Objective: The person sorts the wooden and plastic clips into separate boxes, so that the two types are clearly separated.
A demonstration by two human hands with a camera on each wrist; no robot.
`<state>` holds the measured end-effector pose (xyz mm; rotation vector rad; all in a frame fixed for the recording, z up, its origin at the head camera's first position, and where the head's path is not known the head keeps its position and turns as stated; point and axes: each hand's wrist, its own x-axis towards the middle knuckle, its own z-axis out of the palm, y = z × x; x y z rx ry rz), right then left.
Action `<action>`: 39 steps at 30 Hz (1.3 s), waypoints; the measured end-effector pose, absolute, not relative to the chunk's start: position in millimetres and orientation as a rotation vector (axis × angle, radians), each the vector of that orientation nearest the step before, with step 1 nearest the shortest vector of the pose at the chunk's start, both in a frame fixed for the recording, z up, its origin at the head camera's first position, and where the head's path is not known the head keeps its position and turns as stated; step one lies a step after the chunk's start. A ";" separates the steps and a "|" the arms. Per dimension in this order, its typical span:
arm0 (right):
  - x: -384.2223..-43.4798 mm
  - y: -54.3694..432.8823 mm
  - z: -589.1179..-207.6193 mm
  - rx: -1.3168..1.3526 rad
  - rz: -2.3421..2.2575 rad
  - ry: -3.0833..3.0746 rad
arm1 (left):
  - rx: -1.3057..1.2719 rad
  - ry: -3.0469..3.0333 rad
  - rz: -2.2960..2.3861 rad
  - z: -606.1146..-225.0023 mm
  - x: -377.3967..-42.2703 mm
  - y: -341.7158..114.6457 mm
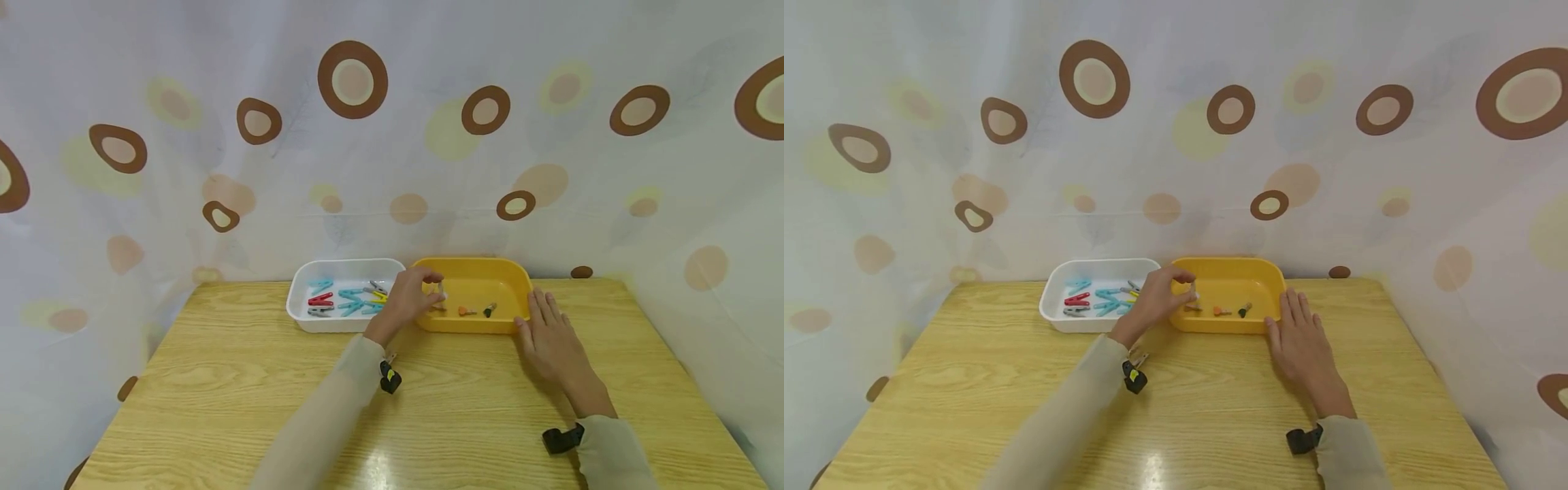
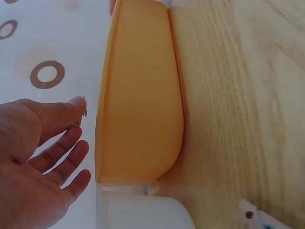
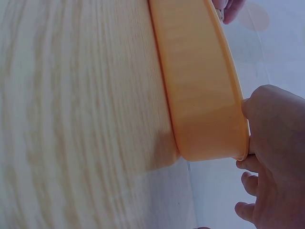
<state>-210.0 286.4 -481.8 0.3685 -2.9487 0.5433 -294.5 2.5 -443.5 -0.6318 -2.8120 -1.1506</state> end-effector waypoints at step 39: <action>-208.4 283.5 -479.1 0.343 0.552 -2.945 | -0.631 -2.903 -1.141 -450.1 -323.7 14.5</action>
